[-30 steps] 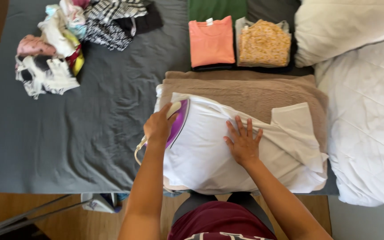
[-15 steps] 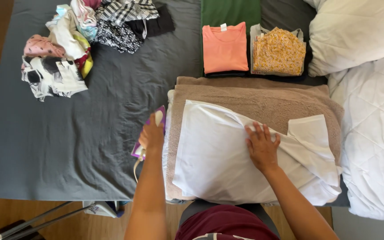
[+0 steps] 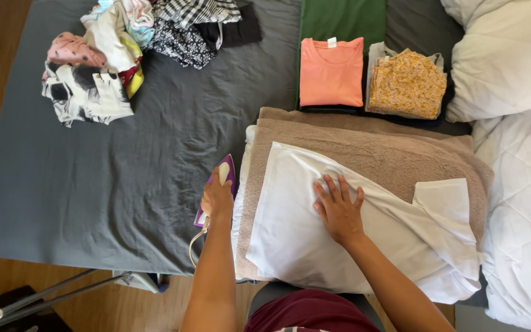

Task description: The person irons a peach-colored t-shirt on a towel placed on a bed, then folds it and sets it aside. Next, they iron a white t-shirt, folding it into a compact square and placing it on the bed. The person continues to iron and fold the white shirt, ensuring it is smooth and neatly stacked.

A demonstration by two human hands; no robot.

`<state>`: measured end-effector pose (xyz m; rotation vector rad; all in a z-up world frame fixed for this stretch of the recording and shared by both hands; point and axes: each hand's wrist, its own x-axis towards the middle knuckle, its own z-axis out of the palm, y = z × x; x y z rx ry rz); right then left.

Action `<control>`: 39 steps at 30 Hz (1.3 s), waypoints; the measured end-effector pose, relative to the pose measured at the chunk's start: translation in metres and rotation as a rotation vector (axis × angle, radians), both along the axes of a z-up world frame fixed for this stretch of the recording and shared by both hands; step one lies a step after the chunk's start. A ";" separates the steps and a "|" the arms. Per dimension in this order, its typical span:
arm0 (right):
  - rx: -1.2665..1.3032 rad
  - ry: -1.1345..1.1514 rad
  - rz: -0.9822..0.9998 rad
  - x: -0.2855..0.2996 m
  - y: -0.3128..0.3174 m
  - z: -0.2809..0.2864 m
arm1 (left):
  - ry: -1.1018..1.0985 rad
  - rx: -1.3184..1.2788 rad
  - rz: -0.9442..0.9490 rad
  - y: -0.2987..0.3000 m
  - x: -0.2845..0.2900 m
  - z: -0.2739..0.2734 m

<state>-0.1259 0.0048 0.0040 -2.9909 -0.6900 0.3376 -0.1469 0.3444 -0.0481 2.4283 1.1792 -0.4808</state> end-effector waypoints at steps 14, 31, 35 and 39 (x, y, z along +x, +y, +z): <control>-0.038 0.105 -0.024 -0.006 0.000 0.021 | -0.260 0.358 -0.117 -0.002 0.000 -0.021; 0.032 -0.029 -0.013 -0.032 -0.048 0.011 | 0.142 -0.082 -0.442 -0.007 -0.017 -0.075; 0.126 -0.072 0.001 -0.040 -0.067 0.010 | 0.043 -0.100 -0.404 -0.009 -0.010 -0.078; 0.233 -0.234 -0.089 -0.048 -0.097 0.000 | -0.432 0.184 -0.292 -0.071 -0.012 0.015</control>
